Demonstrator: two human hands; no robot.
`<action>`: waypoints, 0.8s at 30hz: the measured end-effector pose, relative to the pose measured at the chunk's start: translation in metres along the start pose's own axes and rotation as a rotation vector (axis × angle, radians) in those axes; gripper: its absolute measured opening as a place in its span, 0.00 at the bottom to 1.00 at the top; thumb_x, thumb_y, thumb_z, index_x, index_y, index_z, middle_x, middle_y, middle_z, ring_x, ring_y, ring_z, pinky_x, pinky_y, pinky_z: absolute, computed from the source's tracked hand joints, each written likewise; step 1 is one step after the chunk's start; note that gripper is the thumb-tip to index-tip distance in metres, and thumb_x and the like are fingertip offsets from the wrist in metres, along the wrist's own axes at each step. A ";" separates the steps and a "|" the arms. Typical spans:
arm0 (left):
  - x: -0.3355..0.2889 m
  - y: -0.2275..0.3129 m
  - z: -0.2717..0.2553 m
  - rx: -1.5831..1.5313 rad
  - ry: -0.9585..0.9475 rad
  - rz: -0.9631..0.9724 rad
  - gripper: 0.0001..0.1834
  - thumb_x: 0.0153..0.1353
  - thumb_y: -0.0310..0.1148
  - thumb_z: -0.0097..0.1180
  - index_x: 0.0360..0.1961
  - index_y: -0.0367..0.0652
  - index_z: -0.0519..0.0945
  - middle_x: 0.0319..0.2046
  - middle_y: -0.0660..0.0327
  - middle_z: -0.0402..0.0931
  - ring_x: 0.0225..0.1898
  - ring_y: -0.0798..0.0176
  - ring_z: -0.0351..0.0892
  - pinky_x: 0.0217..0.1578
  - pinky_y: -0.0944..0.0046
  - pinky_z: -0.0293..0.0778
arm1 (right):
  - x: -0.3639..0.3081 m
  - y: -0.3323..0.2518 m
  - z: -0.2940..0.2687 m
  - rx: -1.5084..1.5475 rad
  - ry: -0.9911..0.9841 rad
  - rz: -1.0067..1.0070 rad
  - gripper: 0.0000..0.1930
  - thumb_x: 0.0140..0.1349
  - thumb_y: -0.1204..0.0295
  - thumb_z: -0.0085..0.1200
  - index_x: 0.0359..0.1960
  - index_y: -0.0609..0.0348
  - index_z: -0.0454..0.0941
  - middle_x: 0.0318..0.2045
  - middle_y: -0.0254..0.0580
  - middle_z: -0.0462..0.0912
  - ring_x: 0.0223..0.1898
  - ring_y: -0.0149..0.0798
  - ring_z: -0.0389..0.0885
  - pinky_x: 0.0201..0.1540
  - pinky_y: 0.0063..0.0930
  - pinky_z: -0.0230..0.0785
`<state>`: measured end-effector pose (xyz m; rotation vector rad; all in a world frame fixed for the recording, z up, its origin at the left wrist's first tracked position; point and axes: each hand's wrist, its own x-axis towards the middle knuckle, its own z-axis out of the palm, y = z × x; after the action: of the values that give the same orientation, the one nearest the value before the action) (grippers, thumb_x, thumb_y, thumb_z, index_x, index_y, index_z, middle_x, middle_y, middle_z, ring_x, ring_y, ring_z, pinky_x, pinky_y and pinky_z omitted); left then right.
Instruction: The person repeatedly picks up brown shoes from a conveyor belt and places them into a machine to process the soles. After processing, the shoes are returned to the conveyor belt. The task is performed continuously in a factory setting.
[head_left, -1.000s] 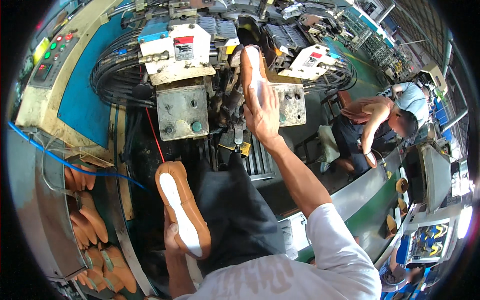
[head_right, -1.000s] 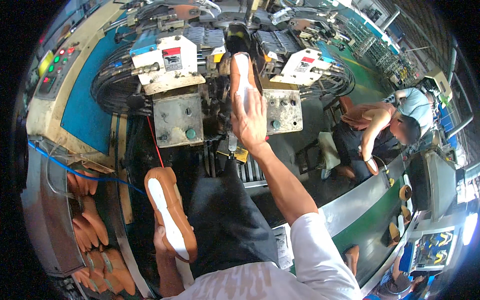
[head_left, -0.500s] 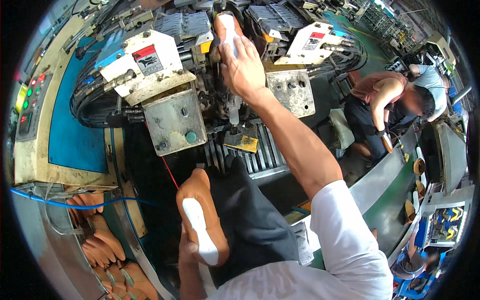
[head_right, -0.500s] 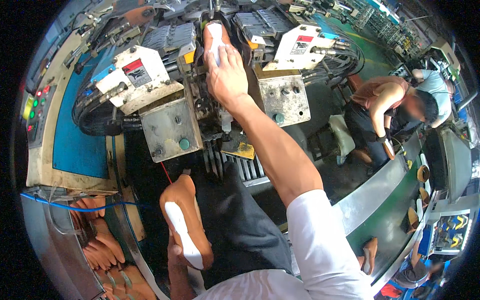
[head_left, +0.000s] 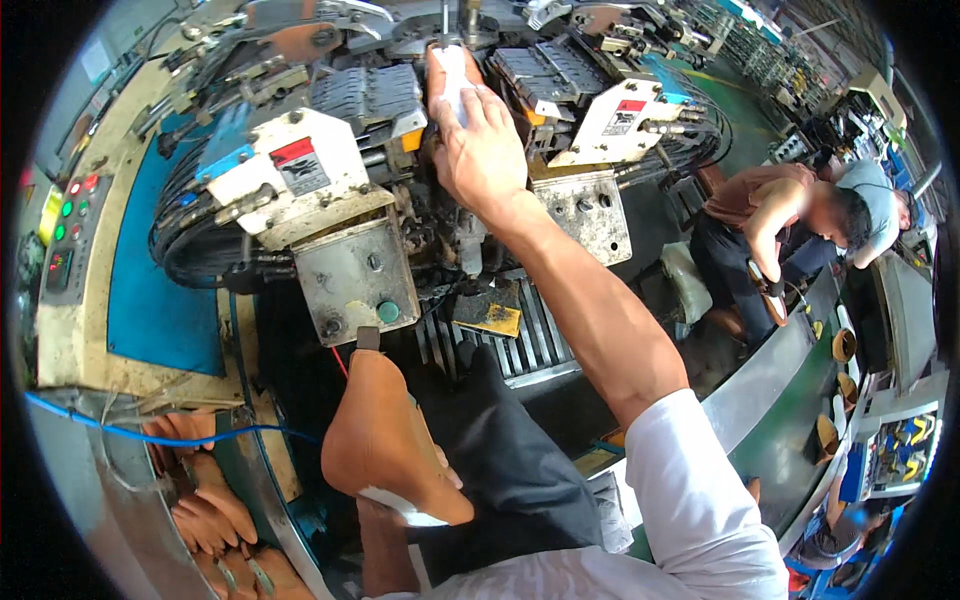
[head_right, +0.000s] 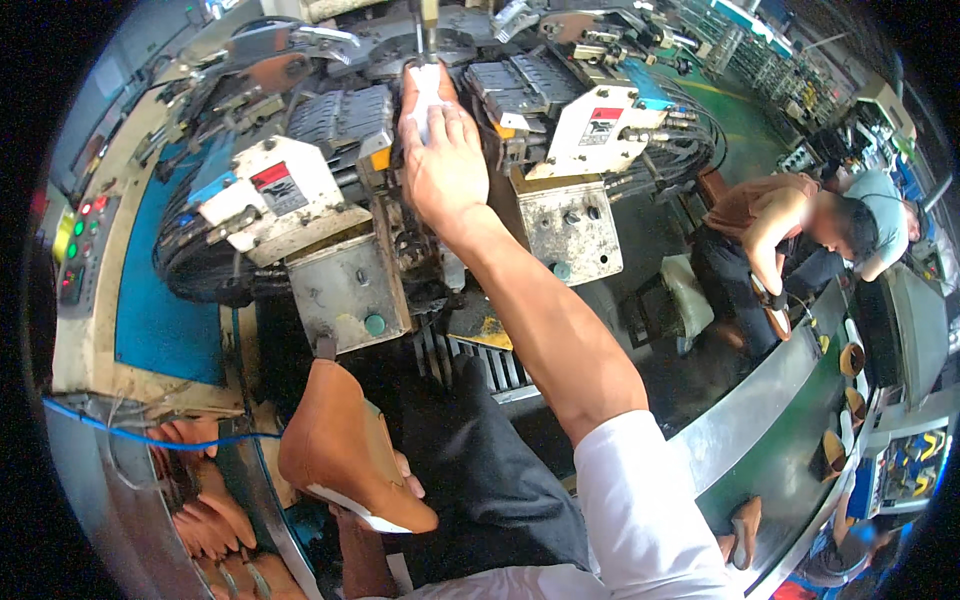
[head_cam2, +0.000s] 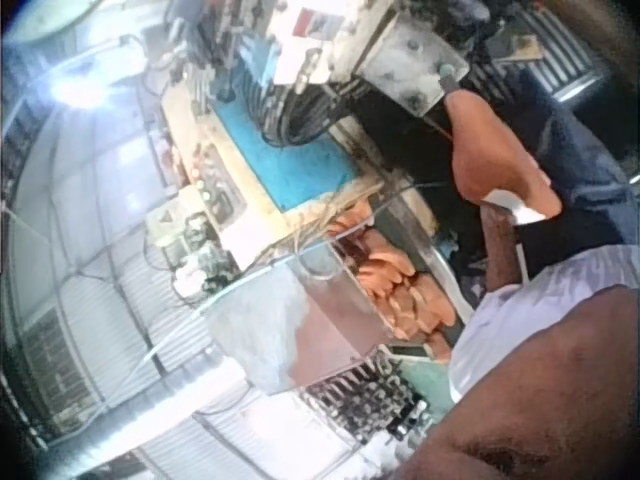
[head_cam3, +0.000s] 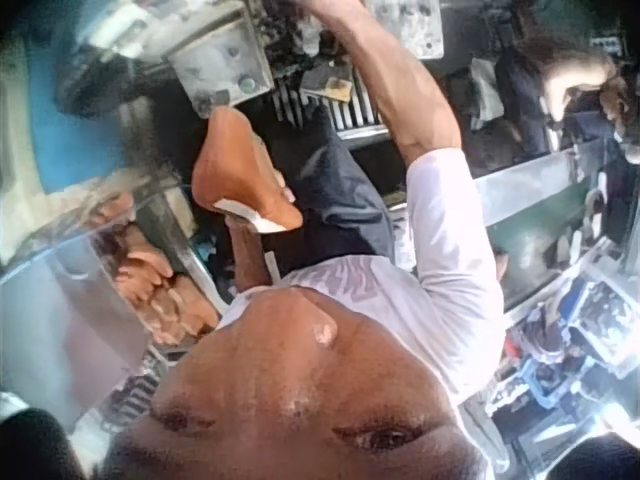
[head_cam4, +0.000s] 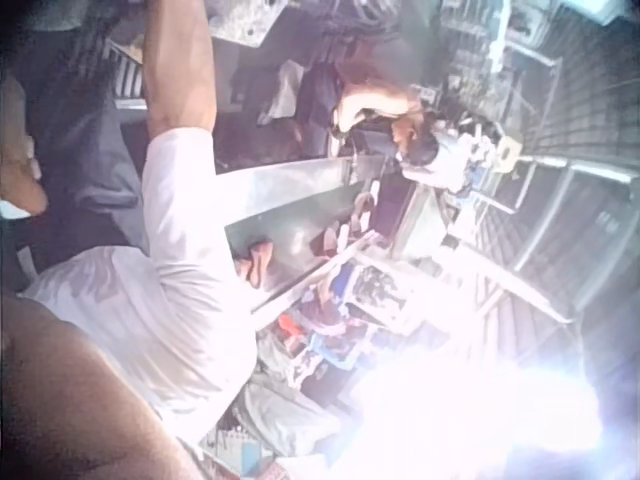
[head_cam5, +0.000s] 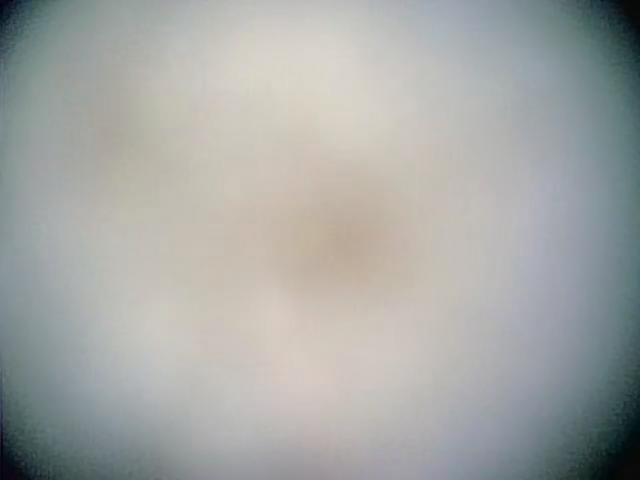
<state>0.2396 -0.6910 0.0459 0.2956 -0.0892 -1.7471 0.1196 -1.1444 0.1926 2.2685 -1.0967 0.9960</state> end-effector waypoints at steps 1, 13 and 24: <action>-0.003 -0.001 0.003 -0.040 -0.023 -0.003 0.59 0.55 0.55 0.79 0.80 0.48 0.58 0.62 0.41 0.72 0.59 0.30 0.78 0.54 0.27 0.82 | 0.003 -0.004 0.002 0.007 0.007 0.001 0.30 0.61 0.66 0.63 0.66 0.61 0.79 0.66 0.66 0.77 0.73 0.63 0.70 0.79 0.51 0.57; -0.187 -0.048 -0.009 -0.039 0.144 0.445 0.55 0.53 0.42 0.82 0.77 0.37 0.63 0.70 0.51 0.73 0.71 0.46 0.74 0.76 0.42 0.66 | -0.220 -0.025 -0.051 0.540 -0.361 -0.095 0.22 0.75 0.75 0.54 0.69 0.61 0.80 0.80 0.57 0.63 0.78 0.61 0.66 0.77 0.48 0.64; -0.526 -0.074 0.058 0.647 1.304 1.041 0.47 0.46 0.33 0.80 0.70 0.36 0.74 0.61 0.55 0.82 0.60 0.56 0.83 0.65 0.56 0.76 | -0.463 -0.003 -0.068 0.599 -0.958 0.211 0.21 0.63 0.75 0.52 0.56 0.70 0.86 0.48 0.59 0.90 0.48 0.51 0.90 0.54 0.40 0.80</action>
<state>0.2432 -0.1699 0.1636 1.4882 0.1337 -0.2345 -0.1055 -0.8713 -0.1136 3.3250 -1.5620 0.2448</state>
